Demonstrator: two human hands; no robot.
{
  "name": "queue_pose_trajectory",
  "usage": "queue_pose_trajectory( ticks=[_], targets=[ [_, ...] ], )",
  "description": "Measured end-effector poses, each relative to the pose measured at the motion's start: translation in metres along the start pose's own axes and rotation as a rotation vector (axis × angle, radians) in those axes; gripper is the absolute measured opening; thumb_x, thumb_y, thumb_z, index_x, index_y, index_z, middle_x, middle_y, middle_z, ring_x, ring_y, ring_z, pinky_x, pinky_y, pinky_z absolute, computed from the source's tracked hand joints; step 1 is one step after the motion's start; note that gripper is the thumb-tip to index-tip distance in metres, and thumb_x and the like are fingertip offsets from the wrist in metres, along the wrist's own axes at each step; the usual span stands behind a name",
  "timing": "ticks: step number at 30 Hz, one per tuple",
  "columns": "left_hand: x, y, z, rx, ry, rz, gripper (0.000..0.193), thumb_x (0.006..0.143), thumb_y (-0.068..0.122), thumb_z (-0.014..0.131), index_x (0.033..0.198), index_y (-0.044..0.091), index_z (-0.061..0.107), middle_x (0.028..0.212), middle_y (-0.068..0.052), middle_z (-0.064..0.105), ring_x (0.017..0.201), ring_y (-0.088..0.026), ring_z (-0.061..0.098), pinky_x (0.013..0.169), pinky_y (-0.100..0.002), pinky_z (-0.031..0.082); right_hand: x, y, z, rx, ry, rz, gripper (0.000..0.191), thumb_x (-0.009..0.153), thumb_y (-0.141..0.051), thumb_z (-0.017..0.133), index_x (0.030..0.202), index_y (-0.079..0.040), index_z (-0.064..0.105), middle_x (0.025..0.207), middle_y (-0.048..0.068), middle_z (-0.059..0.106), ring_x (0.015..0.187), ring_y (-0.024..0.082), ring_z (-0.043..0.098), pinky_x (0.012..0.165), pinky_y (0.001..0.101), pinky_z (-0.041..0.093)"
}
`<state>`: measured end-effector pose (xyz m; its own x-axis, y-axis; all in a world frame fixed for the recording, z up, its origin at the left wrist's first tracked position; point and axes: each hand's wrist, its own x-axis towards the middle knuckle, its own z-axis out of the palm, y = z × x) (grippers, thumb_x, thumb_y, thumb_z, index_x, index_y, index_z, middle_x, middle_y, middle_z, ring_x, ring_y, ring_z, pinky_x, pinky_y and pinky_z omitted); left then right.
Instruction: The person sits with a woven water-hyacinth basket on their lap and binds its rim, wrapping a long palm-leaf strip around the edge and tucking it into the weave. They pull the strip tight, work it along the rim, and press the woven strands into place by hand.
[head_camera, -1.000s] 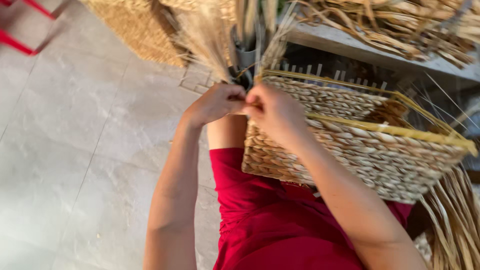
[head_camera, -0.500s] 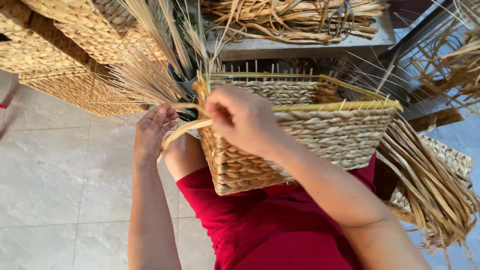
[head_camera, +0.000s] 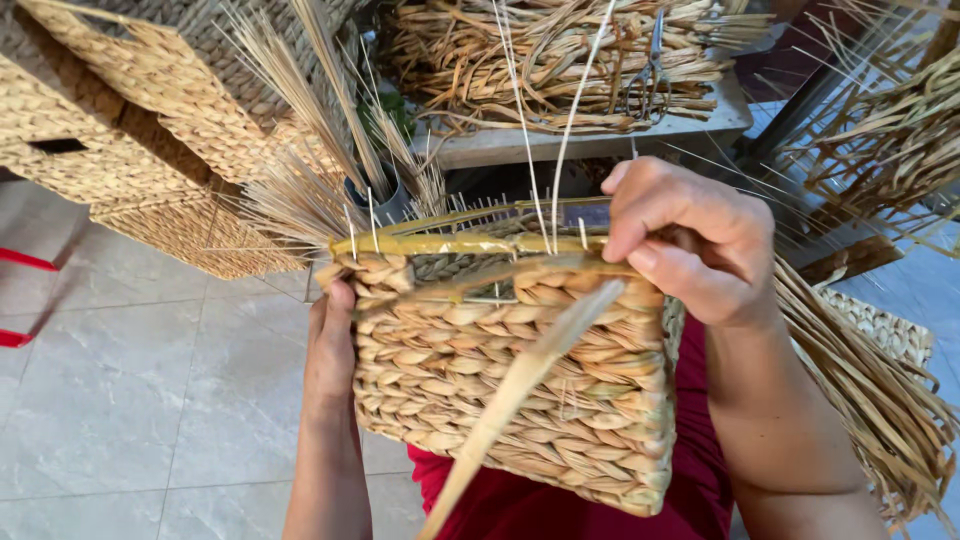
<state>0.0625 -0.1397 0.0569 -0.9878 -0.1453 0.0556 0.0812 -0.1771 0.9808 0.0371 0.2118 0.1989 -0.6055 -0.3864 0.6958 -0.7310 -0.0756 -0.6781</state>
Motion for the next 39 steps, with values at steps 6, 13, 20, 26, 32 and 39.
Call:
queue_pose_trajectory(
  ticks=[6,13,20,26,32,39],
  targets=[
    [-0.028,-0.007,-0.003,0.101,-0.009,0.132,0.074,0.101,0.059,0.055,0.132,-0.007,0.063,0.124,-0.012,0.069,0.112,-0.018,0.063,0.099,-0.032,0.050,-0.025,-0.033,-0.026,-0.110,-0.086,-0.020,0.011,0.096,-0.003,0.060,0.101,-0.004,0.069,0.092,0.004,0.067,0.087,0.015,0.065,0.117,0.0419,0.038],
    [-0.036,-0.031,0.003,0.193,0.066,0.229,0.063,0.102,0.050,0.059,0.124,-0.008,0.067,0.114,-0.010,0.073,0.104,-0.016,0.064,0.093,-0.030,0.051,-0.069,0.002,-0.045,-0.143,0.058,0.090,0.008,0.099,-0.002,0.064,0.107,-0.003,0.069,0.098,0.005,0.069,0.100,0.019,0.066,0.125,0.0434,0.038],
    [-0.052,-0.087,0.055,0.244,0.080,0.229,0.046,0.101,0.036,0.066,0.117,-0.007,0.070,0.113,-0.011,0.073,0.106,-0.016,0.065,0.097,-0.032,0.051,-0.147,0.068,-0.051,-0.049,0.296,0.269,0.008,0.098,0.001,0.065,0.106,-0.001,0.067,0.107,0.008,0.069,0.120,0.024,0.063,0.113,0.0398,0.047],
    [-0.055,-0.054,0.077,0.671,0.105,0.397,0.048,0.098,0.035,0.072,0.120,-0.007,0.068,0.120,-0.021,0.071,0.112,-0.029,0.066,0.099,-0.037,0.050,-0.171,0.062,-0.064,-0.269,0.262,0.270,0.009,0.101,0.004,0.063,0.106,0.000,0.069,0.111,0.008,0.070,0.124,0.025,0.066,0.112,0.0395,0.050],
    [-0.066,0.014,0.086,1.191,0.061,-0.158,0.037,0.089,0.040,0.080,0.096,0.004,0.081,0.082,-0.019,0.076,0.070,-0.030,0.069,0.068,-0.039,0.055,-0.158,0.024,-0.068,-0.579,0.141,0.198,0.026,0.083,0.000,0.078,0.108,-0.001,0.070,0.116,0.011,0.071,0.123,0.029,0.067,0.110,0.0422,0.053],
    [-0.081,0.042,0.123,0.506,-0.408,0.104,0.018,0.089,0.013,0.074,0.103,0.003,0.077,0.086,-0.009,0.080,0.069,-0.009,0.075,0.065,-0.026,0.059,-0.152,0.016,-0.062,-0.862,0.182,0.196,0.017,0.085,-0.002,0.081,0.099,-0.006,0.071,0.096,0.011,0.065,0.086,0.025,0.064,0.075,0.0337,0.051]
  ],
)
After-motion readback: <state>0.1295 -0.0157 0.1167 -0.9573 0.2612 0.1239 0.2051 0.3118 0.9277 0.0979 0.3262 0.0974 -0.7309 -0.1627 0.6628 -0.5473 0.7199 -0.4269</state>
